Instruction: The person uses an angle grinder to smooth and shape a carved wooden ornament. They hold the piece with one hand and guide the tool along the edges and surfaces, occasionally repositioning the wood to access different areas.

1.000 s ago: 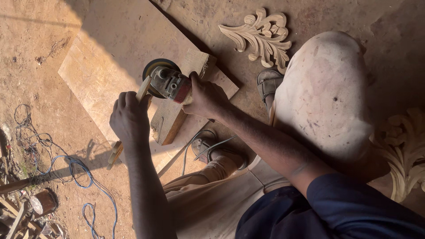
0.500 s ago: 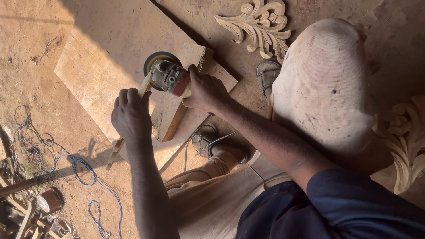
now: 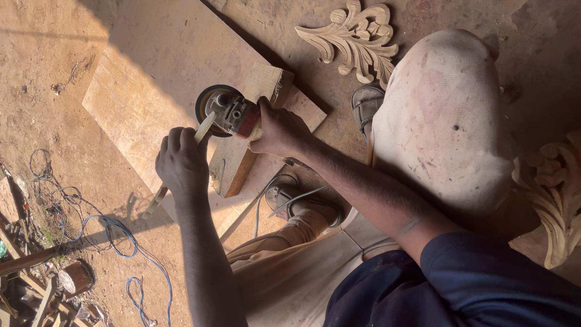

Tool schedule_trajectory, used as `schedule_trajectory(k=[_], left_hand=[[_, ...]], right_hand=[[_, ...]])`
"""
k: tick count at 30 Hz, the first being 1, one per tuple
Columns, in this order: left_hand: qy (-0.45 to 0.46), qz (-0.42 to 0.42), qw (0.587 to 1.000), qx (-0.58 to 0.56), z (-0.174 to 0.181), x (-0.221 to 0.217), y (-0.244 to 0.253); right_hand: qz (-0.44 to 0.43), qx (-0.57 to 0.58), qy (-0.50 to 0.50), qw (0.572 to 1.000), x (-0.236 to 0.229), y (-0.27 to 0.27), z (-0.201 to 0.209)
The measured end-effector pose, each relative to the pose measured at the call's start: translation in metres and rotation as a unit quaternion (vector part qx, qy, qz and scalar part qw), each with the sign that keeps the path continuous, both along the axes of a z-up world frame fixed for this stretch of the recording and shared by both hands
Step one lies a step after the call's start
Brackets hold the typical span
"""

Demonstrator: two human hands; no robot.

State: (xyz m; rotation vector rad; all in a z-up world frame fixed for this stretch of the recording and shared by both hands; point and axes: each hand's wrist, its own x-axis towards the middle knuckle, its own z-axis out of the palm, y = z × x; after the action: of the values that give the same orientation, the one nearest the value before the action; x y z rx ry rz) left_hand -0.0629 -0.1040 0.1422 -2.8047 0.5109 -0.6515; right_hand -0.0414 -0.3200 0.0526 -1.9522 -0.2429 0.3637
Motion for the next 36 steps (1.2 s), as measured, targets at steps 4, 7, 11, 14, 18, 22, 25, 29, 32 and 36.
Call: schedule_trajectory(k=[4, 7, 11, 14, 18, 22, 25, 29, 32, 36], left_hand=[[-0.01, -0.045, 0.998, -0.032, -0.005, 0.001, 0.022], [-0.025, -0.066, 0.993, -0.093, -0.009, 0.0, 0.045], [-0.045, -0.029, 0.974, -0.219, -0.026, -0.002, 0.071], [-0.026, 0.057, 0.941, -0.334, -0.043, -0.001, 0.084], [-0.024, 0.052, 0.883, -0.466, -0.054, 0.004, 0.091], [0.015, 0.041, 0.737, -0.675, -0.045, 0.0, 0.097], [0.018, 0.06, 0.671, -0.739, -0.036, -0.005, 0.099], [0.04, 0.027, 0.654, -0.755, -0.032, -0.006, 0.104], [0.009, 0.085, 0.633, -0.769, -0.037, -0.01, 0.109], [-0.075, 0.081, 0.596, -0.795, -0.038, -0.015, 0.124]], right_hand=[[-0.024, 0.096, 0.043, 0.994, 0.012, -0.006, -0.022], [-0.022, 0.219, 0.02, 0.975, 0.022, -0.008, -0.038], [-0.005, 0.413, 0.095, 0.906, 0.03, -0.018, -0.048], [-0.011, 0.454, 0.103, 0.885, 0.033, -0.032, -0.046], [-0.03, 0.457, 0.125, 0.88, 0.032, -0.049, -0.033], [-0.032, 0.472, 0.128, 0.872, 0.033, -0.061, -0.026], [-0.014, 0.471, 0.129, 0.873, 0.038, -0.064, -0.027], [-0.031, 0.476, 0.142, 0.867, 0.039, -0.062, -0.037], [-0.03, 0.464, 0.137, 0.875, 0.039, -0.06, -0.045], [-0.031, 0.44, 0.123, 0.889, 0.039, -0.059, -0.044]])
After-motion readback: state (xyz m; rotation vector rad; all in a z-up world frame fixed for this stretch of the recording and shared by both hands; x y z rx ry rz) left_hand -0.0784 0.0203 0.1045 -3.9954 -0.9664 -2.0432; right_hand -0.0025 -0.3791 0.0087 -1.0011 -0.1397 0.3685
